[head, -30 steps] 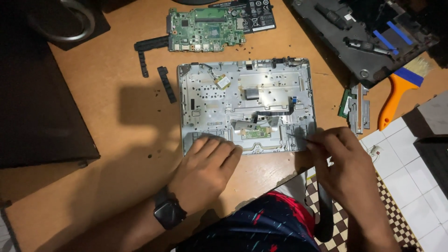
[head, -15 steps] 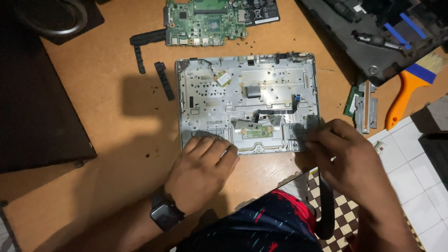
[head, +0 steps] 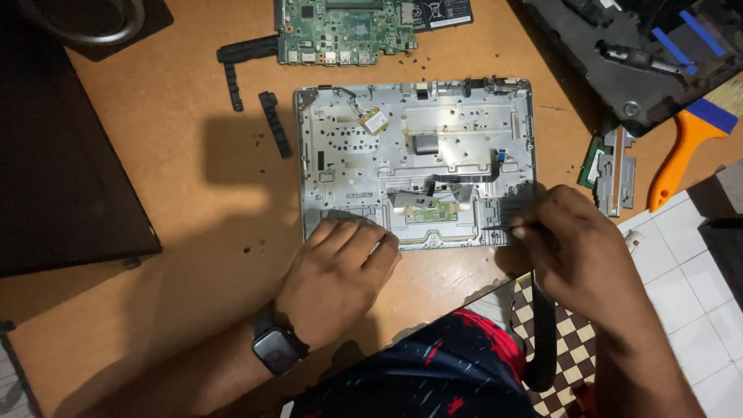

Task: Cleaning the internal chassis of a laptop with a brush and manipulating internal components like ribbon cables and connectors.

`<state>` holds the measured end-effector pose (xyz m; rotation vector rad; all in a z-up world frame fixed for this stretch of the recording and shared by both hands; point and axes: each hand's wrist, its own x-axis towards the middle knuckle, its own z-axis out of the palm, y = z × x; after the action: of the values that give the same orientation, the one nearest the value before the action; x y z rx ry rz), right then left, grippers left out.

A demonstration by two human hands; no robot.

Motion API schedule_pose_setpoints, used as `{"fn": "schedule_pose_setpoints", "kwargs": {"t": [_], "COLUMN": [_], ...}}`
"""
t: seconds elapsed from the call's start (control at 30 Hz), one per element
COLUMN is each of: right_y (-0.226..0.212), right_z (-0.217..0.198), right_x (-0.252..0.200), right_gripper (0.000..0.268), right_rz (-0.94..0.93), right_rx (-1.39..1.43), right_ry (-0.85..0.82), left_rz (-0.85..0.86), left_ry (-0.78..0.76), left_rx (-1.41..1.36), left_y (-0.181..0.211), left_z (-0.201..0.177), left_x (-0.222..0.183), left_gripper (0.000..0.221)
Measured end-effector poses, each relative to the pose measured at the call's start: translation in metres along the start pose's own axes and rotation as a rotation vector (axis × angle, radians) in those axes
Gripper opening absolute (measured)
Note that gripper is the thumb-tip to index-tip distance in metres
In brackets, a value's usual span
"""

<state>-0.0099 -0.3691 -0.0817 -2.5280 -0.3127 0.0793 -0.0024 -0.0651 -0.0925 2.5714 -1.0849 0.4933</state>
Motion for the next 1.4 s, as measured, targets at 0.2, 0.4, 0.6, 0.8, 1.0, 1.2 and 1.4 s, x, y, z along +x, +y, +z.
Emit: {"fn": "schedule_pose_setpoints", "kwargs": {"t": [0.2,0.4,0.6,0.8,1.0,1.2,1.4], "right_y": [-0.001,-0.021,-0.042,-0.040,-0.043,-0.041,-0.039], "right_z": [0.000,-0.006,0.014,0.031,0.028,0.025,0.023], "right_x": [0.000,-0.015,-0.041,-0.057,-0.055,-0.049,-0.047], "right_gripper": [0.009,0.005,0.022,0.019,0.015,0.020,0.020], "right_rz": [-0.043,-0.013,-0.019,-0.007,-0.004,0.039,0.056], "right_rx": [0.089,-0.095,-0.196,-0.252,-0.294,-0.328,-0.227], "right_ry": [0.002,0.067,0.163,0.251,0.225,0.170,0.135], "left_rz": [-0.002,0.007,0.055,0.080,0.081,0.071,-0.025], "left_ry": [-0.014,-0.012,-0.034,-0.048,-0.001,-0.007,0.036], "left_rx": [-0.024,-0.040,-0.028,-0.015,0.008,-0.019,-0.140], "left_y": [0.000,-0.002,-0.004,-0.004,-0.003,-0.003,-0.005], "left_z": [-0.001,-0.002,-0.003,-0.001,-0.002,-0.003,-0.004], "left_x": [0.000,0.001,-0.002,-0.003,-0.004,-0.005,0.003], "left_gripper": [0.005,0.007,0.014,0.013,0.012,0.012,0.014]}}
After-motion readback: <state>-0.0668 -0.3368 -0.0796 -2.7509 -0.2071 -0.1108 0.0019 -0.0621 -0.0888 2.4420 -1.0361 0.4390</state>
